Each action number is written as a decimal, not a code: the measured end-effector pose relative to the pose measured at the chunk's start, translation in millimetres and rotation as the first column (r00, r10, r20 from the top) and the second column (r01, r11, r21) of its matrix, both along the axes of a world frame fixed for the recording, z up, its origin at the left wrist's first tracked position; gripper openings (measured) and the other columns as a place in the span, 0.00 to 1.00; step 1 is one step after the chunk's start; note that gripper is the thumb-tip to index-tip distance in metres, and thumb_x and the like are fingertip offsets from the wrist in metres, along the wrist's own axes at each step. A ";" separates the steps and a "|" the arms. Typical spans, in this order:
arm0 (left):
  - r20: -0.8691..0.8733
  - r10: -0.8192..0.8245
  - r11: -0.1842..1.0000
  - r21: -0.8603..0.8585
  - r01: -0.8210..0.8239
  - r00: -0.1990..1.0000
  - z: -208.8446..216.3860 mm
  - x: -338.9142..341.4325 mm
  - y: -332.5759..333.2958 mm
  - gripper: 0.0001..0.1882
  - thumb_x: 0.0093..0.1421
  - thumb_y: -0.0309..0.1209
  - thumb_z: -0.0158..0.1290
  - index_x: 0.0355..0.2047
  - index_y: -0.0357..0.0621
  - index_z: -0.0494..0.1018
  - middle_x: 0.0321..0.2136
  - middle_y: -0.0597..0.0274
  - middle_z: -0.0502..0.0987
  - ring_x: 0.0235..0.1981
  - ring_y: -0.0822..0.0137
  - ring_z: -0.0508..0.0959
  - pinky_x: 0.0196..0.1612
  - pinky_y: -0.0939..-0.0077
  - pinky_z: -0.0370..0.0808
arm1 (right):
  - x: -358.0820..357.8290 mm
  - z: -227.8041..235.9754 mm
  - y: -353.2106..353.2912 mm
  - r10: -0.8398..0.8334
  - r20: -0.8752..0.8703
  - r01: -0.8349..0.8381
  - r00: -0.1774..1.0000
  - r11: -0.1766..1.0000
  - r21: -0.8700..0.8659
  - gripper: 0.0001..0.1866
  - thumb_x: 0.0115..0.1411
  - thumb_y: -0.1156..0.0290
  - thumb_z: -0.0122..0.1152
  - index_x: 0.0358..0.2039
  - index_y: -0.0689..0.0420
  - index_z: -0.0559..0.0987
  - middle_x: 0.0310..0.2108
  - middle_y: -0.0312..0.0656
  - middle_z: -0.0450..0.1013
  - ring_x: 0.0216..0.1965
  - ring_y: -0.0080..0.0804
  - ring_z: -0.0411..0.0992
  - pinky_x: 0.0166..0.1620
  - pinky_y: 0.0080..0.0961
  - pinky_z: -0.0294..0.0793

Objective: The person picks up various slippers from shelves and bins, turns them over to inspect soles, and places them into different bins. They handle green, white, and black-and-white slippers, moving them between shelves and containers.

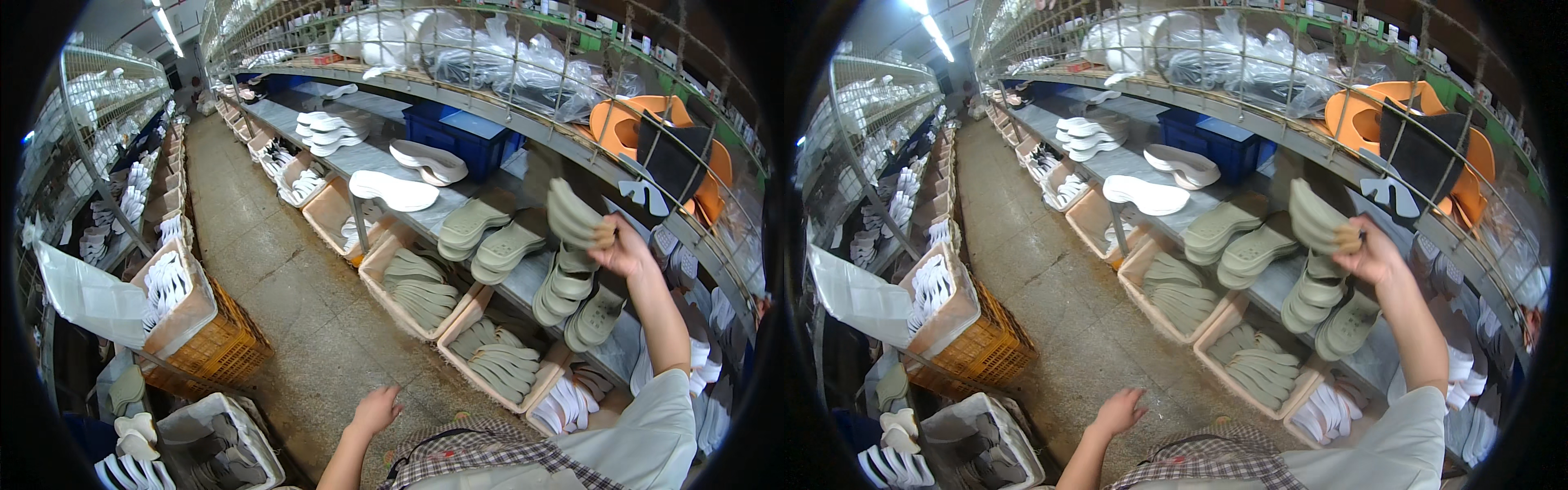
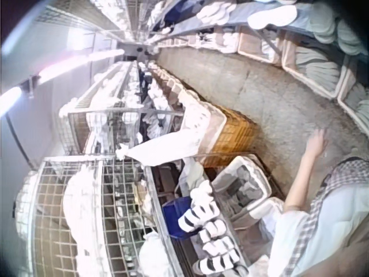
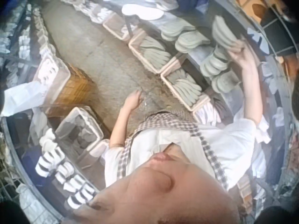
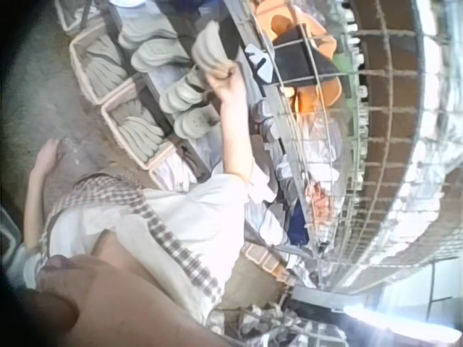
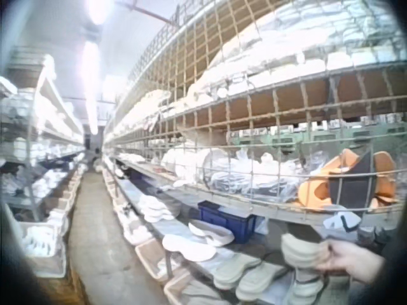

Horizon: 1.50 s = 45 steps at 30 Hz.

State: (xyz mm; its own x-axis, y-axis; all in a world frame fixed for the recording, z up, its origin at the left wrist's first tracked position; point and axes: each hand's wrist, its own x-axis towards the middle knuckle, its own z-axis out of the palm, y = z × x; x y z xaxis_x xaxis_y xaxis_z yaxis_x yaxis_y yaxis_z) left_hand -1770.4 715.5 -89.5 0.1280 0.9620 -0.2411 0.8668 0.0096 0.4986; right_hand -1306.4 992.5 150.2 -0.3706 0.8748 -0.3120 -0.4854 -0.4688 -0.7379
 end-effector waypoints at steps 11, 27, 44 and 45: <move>0.980 0.177 0.834 -0.196 -0.516 -0.085 136.2 8.1 10.3 0.34 0.61 0.32 0.51 0.61 0.35 0.46 0.57 0.47 0.61 0.56 0.56 0.65 0.57 0.63 0.64 | -246.3 -93.9 -225.8 0.067 0.590 -0.333 0.805 0.874 0.354 0.40 0.46 0.80 0.64 0.57 0.62 0.52 0.51 0.48 0.62 0.53 0.36 0.64 0.54 0.33 0.68; 0.768 0.506 0.696 -0.632 -0.341 -0.393 53.4 -50.5 -47.5 0.24 0.67 0.41 0.39 0.58 0.38 0.57 0.51 0.50 0.69 0.49 0.54 0.73 0.50 0.57 0.73 | -329.3 -117.8 -247.3 0.481 -0.116 -0.493 0.869 0.828 -0.267 0.35 0.53 0.57 0.56 0.58 0.58 0.58 0.55 0.47 0.60 0.58 0.45 0.57 0.60 0.55 0.50; 0.562 0.666 0.618 -0.784 -0.060 -0.491 24.3 -23.7 -49.3 0.28 0.69 0.46 0.30 0.61 0.37 0.54 0.57 0.47 0.63 0.56 0.50 0.66 0.57 0.52 0.66 | -314.3 -127.6 -243.7 0.442 0.020 -0.377 0.897 0.787 -0.489 0.35 0.51 0.54 0.60 0.56 0.53 0.61 0.59 0.46 0.50 0.61 0.53 0.48 0.56 0.72 0.45; 0.561 0.681 0.596 -0.798 -0.089 -0.471 28.7 -22.8 -49.1 0.28 0.69 0.46 0.29 0.61 0.37 0.54 0.57 0.47 0.63 0.56 0.49 0.66 0.57 0.51 0.66 | -314.3 -127.5 -244.1 0.457 0.035 -0.392 0.889 0.798 -0.458 0.34 0.52 0.55 0.60 0.56 0.53 0.61 0.59 0.46 0.51 0.61 0.52 0.48 0.55 0.72 0.46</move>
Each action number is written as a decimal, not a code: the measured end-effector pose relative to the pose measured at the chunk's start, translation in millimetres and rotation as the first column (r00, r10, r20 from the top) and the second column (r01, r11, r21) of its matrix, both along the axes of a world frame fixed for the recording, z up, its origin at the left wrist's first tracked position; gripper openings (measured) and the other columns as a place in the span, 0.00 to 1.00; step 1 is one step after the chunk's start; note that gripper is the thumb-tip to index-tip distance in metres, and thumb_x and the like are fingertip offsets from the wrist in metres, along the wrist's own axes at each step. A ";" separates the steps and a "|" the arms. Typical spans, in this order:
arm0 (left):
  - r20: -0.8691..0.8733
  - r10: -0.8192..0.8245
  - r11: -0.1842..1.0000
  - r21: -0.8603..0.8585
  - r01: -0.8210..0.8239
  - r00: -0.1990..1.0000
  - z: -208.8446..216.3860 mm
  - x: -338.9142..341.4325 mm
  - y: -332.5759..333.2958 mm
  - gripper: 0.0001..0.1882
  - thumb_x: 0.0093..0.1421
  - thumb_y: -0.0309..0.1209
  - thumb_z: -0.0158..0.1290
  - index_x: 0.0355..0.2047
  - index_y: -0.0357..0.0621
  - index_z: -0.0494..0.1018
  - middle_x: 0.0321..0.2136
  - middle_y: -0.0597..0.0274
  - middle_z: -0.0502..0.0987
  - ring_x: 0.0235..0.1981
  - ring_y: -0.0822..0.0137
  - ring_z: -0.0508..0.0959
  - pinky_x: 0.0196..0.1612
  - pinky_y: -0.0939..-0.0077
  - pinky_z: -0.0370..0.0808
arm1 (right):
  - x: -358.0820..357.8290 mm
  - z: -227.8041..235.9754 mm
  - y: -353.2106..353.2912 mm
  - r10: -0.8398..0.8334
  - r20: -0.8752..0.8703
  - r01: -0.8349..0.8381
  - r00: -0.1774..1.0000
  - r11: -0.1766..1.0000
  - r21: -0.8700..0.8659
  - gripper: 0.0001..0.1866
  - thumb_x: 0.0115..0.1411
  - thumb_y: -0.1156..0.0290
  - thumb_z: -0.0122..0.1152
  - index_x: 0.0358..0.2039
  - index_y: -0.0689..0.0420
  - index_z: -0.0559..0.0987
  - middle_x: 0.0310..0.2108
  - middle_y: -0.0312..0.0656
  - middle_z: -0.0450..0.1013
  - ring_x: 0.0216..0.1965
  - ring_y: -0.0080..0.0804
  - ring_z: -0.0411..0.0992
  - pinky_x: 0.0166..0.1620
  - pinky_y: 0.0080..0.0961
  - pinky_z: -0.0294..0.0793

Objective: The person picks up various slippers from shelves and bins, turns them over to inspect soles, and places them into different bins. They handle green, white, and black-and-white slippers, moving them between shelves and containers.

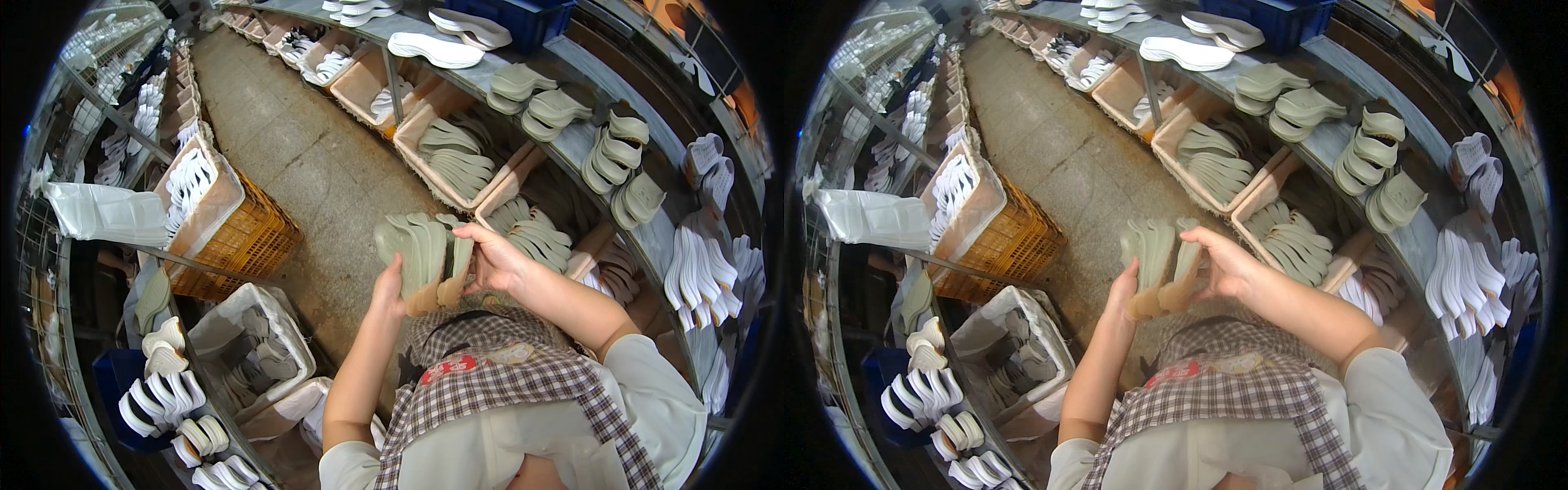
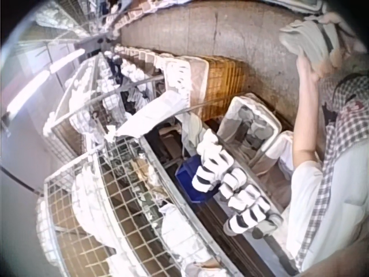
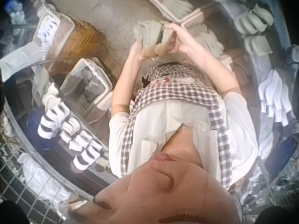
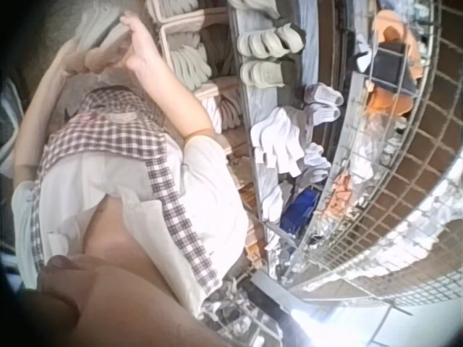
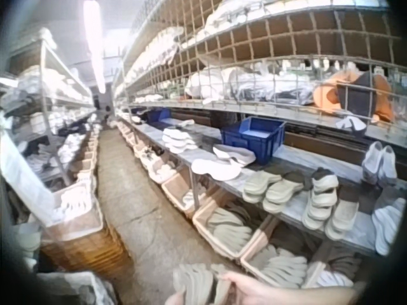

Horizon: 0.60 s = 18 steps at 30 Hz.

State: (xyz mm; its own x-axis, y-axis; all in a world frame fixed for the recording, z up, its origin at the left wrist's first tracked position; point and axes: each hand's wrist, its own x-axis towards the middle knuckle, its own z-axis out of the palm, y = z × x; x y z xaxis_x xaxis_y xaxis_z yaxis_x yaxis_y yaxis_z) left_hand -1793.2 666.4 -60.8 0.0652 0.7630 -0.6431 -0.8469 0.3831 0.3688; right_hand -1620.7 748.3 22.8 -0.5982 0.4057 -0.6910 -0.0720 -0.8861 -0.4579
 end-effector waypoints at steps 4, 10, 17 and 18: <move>-0.012 0.037 0.998 -0.042 -0.037 0.999 8.2 -1.0 0.3 0.28 0.69 0.45 0.27 0.61 0.36 0.54 0.57 0.47 0.62 0.56 0.49 0.66 0.57 0.51 0.66 | 0.2 3.1 -1.8 0.060 0.015 -0.061 0.998 0.994 0.094 0.29 0.54 0.57 0.57 0.55 0.53 0.64 0.58 0.45 0.53 0.60 0.50 0.50 0.54 0.70 0.49; 0.036 0.067 0.997 0.033 -0.069 0.997 8.3 -5.9 -1.4 0.28 0.69 0.45 0.26 0.60 0.37 0.55 0.58 0.47 0.62 0.57 0.48 0.65 0.58 0.50 0.64 | -2.2 7.1 -1.0 0.075 -0.008 -0.074 0.997 0.994 0.076 0.26 0.55 0.57 0.56 0.53 0.50 0.65 0.56 0.44 0.55 0.58 0.48 0.52 0.53 0.69 0.50; 0.064 0.069 0.996 0.047 -0.072 0.996 10.3 -9.5 -5.3 0.29 0.69 0.46 0.27 0.60 0.37 0.55 0.57 0.47 0.62 0.58 0.49 0.64 0.59 0.51 0.62 | -4.2 6.6 -2.8 0.072 -0.044 -0.068 0.996 0.992 0.104 0.25 0.55 0.59 0.56 0.52 0.52 0.66 0.57 0.45 0.55 0.59 0.48 0.52 0.53 0.69 0.51; 0.070 0.071 0.996 0.054 -0.075 0.995 10.6 -10.9 -5.4 0.29 0.69 0.46 0.27 0.60 0.37 0.56 0.58 0.47 0.62 0.58 0.49 0.64 0.59 0.51 0.61 | -4.3 7.3 -2.9 0.074 -0.050 -0.068 0.996 0.991 0.113 0.25 0.55 0.59 0.56 0.52 0.52 0.66 0.57 0.45 0.55 0.59 0.48 0.52 0.52 0.69 0.51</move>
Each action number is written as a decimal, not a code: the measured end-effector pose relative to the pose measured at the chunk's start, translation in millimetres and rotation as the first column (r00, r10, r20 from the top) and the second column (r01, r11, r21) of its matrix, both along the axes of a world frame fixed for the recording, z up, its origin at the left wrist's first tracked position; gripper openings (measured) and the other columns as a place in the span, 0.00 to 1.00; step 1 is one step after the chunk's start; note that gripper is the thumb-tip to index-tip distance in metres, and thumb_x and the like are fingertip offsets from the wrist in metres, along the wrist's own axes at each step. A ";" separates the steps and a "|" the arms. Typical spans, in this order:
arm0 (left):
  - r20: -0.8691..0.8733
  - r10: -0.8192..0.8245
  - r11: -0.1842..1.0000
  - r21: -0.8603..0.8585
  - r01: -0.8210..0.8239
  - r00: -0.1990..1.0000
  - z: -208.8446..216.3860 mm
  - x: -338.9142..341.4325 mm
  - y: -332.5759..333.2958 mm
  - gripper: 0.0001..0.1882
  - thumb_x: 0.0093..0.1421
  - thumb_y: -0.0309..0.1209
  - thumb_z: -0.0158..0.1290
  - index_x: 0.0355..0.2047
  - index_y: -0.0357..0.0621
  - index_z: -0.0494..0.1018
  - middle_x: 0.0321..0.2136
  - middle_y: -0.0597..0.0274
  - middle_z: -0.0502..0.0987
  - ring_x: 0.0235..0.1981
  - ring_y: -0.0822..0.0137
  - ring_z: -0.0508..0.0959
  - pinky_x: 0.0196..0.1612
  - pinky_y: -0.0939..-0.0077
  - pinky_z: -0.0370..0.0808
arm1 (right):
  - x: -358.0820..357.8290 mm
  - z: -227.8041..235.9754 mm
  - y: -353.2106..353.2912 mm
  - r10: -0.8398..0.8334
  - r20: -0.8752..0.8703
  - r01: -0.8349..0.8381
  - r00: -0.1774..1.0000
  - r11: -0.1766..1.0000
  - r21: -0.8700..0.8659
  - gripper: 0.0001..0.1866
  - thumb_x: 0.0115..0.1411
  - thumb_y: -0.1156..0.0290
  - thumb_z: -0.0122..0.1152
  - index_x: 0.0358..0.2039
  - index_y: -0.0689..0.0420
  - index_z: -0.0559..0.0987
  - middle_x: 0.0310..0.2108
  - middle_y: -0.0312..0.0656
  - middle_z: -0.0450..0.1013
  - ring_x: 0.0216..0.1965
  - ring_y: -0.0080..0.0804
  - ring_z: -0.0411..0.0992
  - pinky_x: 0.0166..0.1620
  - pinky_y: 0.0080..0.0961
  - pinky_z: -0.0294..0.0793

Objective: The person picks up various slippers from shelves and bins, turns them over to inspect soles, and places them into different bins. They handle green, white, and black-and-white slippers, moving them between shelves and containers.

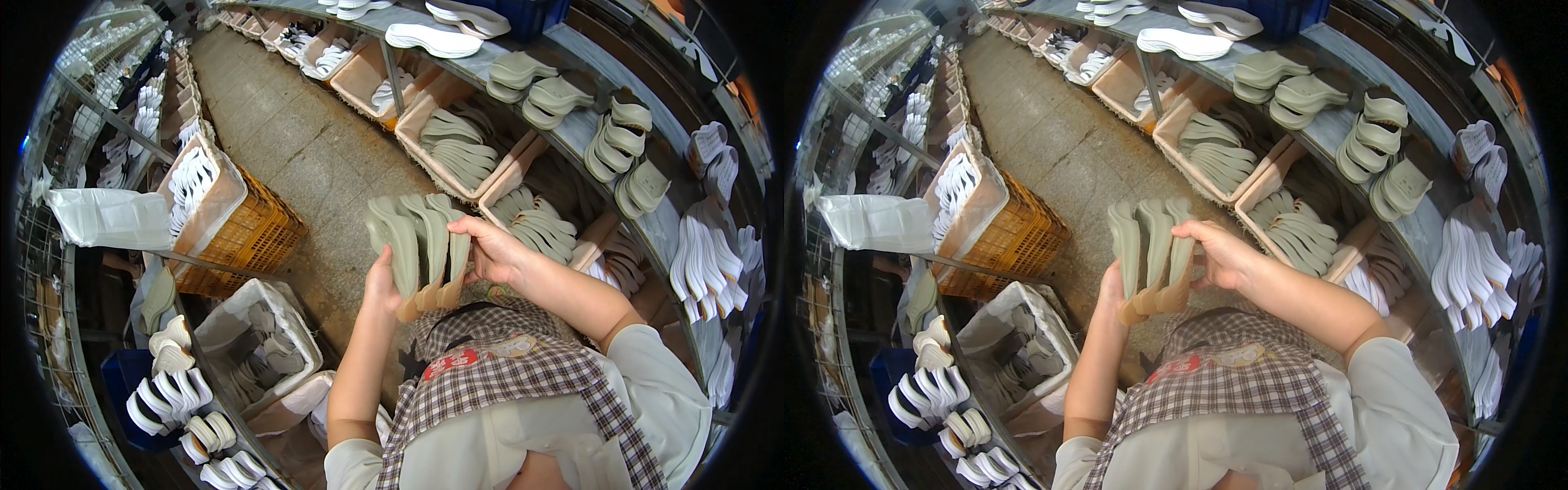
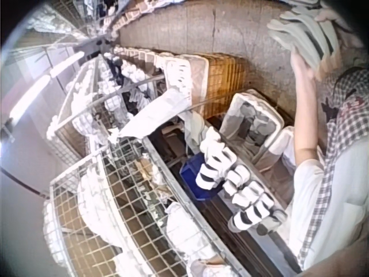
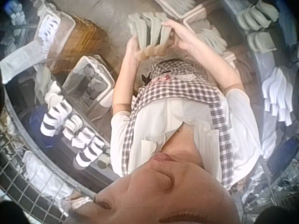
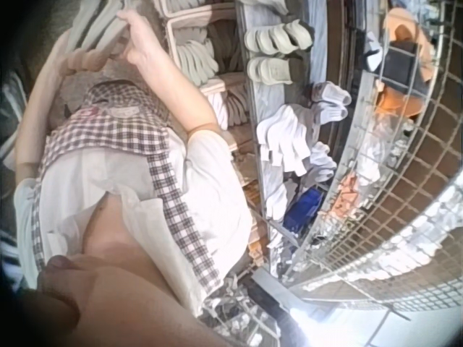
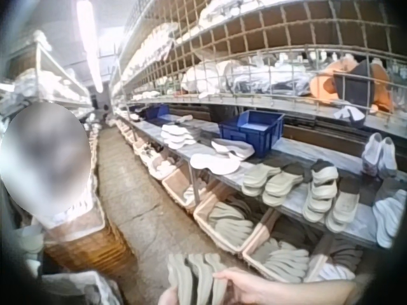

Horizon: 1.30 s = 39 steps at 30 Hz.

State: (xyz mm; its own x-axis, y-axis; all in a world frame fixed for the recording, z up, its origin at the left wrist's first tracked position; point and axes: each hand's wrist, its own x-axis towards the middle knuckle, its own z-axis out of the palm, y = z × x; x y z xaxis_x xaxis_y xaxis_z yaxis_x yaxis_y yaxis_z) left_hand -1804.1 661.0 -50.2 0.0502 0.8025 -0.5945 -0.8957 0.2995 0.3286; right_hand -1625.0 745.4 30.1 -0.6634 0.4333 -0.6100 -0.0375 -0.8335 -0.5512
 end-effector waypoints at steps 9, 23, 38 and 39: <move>0.018 -0.023 0.998 0.057 0.022 1.000 5.4 -5.4 0.5 0.29 0.69 0.47 0.28 0.60 0.37 0.56 0.57 0.48 0.62 0.57 0.50 0.65 0.60 0.54 0.62 | -1.0 5.5 -0.2 -0.027 -0.027 0.028 0.999 0.999 0.044 0.25 0.54 0.61 0.58 0.51 0.54 0.65 0.57 0.45 0.55 0.59 0.44 0.53 0.51 0.69 0.51; -0.284 0.255 0.793 0.608 -0.032 0.924 35.6 -21.5 9.9 0.28 0.63 0.40 0.48 0.59 0.39 0.55 0.54 0.55 0.66 0.54 0.58 0.69 0.55 0.60 0.69 | 2.0 32.0 0.1 0.123 -0.253 0.022 0.959 0.864 0.503 0.37 0.58 0.70 0.57 0.64 0.63 0.51 0.60 0.46 0.57 0.58 0.32 0.60 0.58 0.32 0.60; -0.325 0.273 0.747 0.665 0.013 0.905 42.9 -19.0 18.5 0.34 0.55 0.41 0.59 0.57 0.40 0.59 0.52 0.59 0.68 0.52 0.61 0.70 0.54 0.64 0.69 | 11.2 34.4 0.9 0.120 -0.329 0.096 0.937 0.814 0.572 0.41 0.55 0.71 0.63 0.63 0.66 0.50 0.62 0.48 0.53 0.63 0.34 0.51 0.63 0.30 0.52; -0.327 0.277 0.738 0.675 0.018 0.903 42.1 -18.9 18.0 0.34 0.55 0.41 0.59 0.57 0.39 0.59 0.52 0.59 0.68 0.52 0.61 0.70 0.54 0.64 0.68 | 12.6 34.8 2.2 0.131 -0.312 0.087 0.941 0.798 0.597 0.43 0.53 0.72 0.65 0.63 0.65 0.49 0.62 0.49 0.53 0.63 0.34 0.52 0.63 0.30 0.52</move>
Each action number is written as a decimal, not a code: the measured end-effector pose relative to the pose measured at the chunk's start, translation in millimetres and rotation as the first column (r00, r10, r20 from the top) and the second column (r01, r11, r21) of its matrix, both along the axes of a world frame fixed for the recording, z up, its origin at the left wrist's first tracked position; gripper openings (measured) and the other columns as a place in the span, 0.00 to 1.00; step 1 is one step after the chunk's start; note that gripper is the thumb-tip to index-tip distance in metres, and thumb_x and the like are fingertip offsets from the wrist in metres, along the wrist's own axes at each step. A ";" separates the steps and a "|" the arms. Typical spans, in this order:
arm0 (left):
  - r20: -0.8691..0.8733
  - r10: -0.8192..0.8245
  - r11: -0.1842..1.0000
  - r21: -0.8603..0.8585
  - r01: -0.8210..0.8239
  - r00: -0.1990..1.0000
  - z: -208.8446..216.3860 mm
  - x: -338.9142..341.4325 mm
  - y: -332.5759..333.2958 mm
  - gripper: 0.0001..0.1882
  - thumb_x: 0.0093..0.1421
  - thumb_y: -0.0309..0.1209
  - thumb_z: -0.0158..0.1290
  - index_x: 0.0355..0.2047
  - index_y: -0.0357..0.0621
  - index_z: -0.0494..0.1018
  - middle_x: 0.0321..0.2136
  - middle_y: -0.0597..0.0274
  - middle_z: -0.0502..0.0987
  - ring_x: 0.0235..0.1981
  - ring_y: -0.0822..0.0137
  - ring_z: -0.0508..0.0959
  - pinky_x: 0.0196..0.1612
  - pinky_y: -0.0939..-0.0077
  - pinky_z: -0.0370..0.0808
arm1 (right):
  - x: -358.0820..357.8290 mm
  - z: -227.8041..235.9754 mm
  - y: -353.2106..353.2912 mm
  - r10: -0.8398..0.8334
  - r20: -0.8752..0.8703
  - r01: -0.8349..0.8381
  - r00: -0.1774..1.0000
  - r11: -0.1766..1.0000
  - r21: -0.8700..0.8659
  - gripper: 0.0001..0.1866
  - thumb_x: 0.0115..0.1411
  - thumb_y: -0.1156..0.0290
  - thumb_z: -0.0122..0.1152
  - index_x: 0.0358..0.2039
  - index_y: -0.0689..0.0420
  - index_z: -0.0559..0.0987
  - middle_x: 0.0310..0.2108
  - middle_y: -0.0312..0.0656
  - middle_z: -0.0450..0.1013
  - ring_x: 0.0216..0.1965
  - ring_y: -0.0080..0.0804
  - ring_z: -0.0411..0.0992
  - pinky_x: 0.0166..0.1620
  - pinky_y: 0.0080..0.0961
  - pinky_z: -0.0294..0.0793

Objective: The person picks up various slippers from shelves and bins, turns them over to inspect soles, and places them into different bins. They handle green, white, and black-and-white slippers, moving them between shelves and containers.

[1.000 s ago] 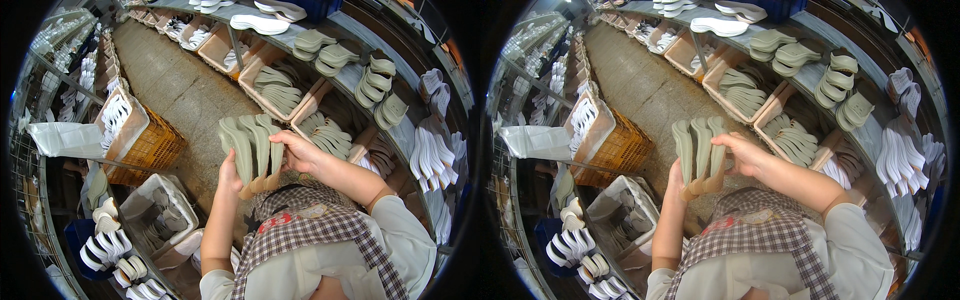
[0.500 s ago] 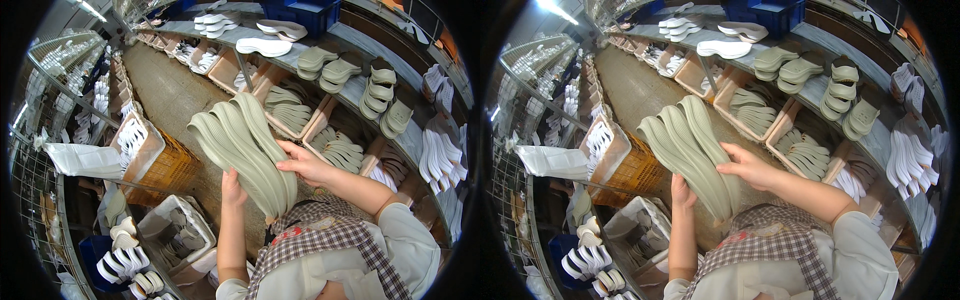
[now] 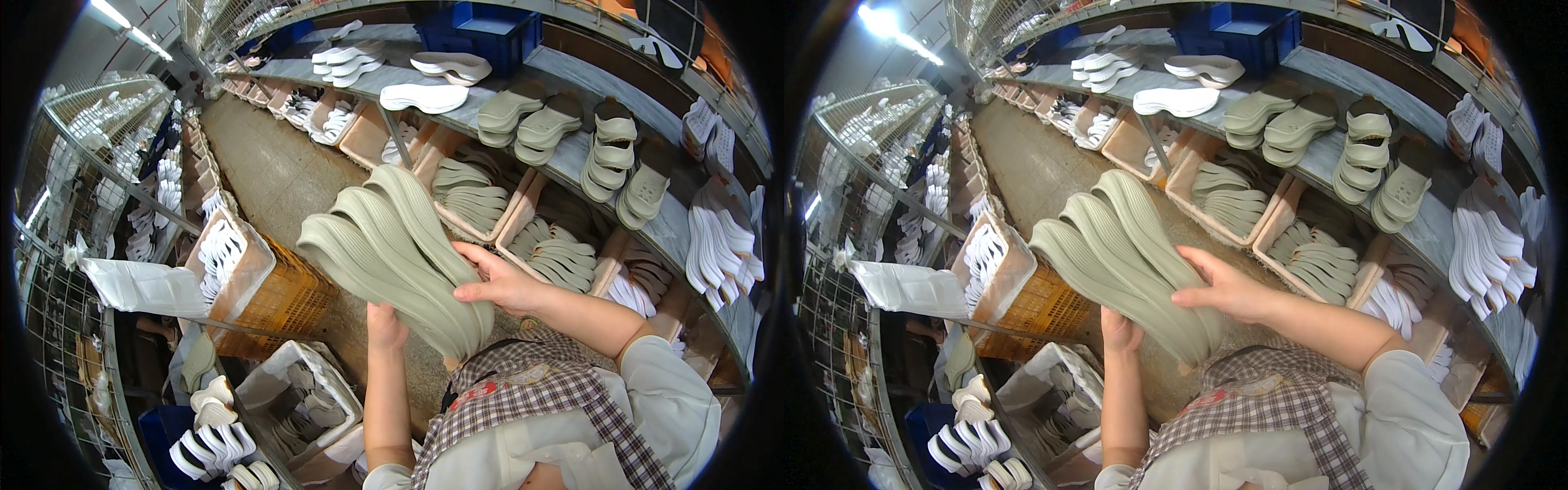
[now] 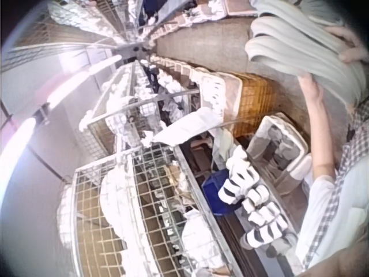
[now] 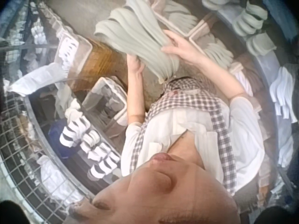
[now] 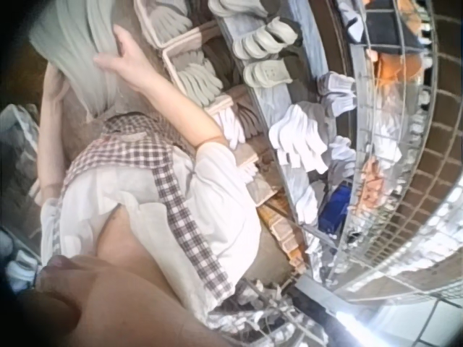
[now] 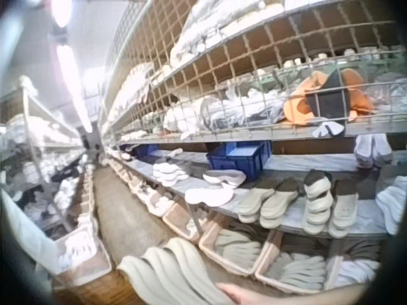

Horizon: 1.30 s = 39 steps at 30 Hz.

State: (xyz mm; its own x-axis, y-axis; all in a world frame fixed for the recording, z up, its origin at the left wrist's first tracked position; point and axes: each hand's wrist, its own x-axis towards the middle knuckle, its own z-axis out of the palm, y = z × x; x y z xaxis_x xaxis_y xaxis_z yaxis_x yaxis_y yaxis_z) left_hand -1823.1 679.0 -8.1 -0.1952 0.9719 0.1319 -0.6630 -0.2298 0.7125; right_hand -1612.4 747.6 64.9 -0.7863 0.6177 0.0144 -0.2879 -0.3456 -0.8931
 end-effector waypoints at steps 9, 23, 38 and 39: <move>-0.587 0.170 0.981 0.026 -0.191 0.791 -22.5 -24.2 -1.3 0.27 0.59 0.35 0.54 0.56 0.38 0.61 0.53 0.55 0.68 0.53 0.61 0.69 0.55 0.68 0.66 | 7.4 -27.7 19.5 -0.100 0.315 -0.085 0.944 0.848 0.524 0.51 0.47 0.72 0.70 0.62 0.64 0.45 0.57 0.49 0.58 0.59 0.38 0.56 0.61 0.32 0.54; 0.086 -0.017 0.904 -0.424 0.052 0.996 55.5 44.5 -20.6 0.32 0.62 0.50 0.43 0.60 0.44 0.57 0.55 0.55 0.66 0.54 0.61 0.69 0.54 0.65 0.70 | 12.4 -41.2 41.9 0.129 -0.020 -0.130 0.991 0.987 -0.097 0.16 0.58 0.71 0.57 0.46 0.54 0.67 0.66 0.44 0.50 0.64 0.40 0.51 0.61 0.38 0.54; 0.759 -0.277 0.959 0.187 0.211 0.589 -2.6 22.0 -14.0 0.33 0.62 0.46 0.46 0.61 0.42 0.53 0.54 0.53 0.62 0.52 0.56 0.65 0.51 0.51 0.69 | 29.8 -54.7 31.2 -0.203 -0.133 0.013 0.970 0.589 -0.808 0.30 0.55 0.60 0.41 0.58 0.58 0.63 0.48 0.48 0.71 0.40 0.37 0.76 0.45 0.34 0.76; 0.742 -0.272 0.961 0.176 0.214 0.612 3.6 24.4 -14.0 0.33 0.61 0.46 0.47 0.61 0.42 0.54 0.53 0.53 0.62 0.52 0.55 0.65 0.51 0.51 0.70 | 27.1 -59.9 30.4 -0.186 -0.231 -0.051 0.955 0.665 -0.745 0.30 0.55 0.62 0.42 0.59 0.58 0.62 0.50 0.48 0.69 0.42 0.36 0.75 0.46 0.34 0.76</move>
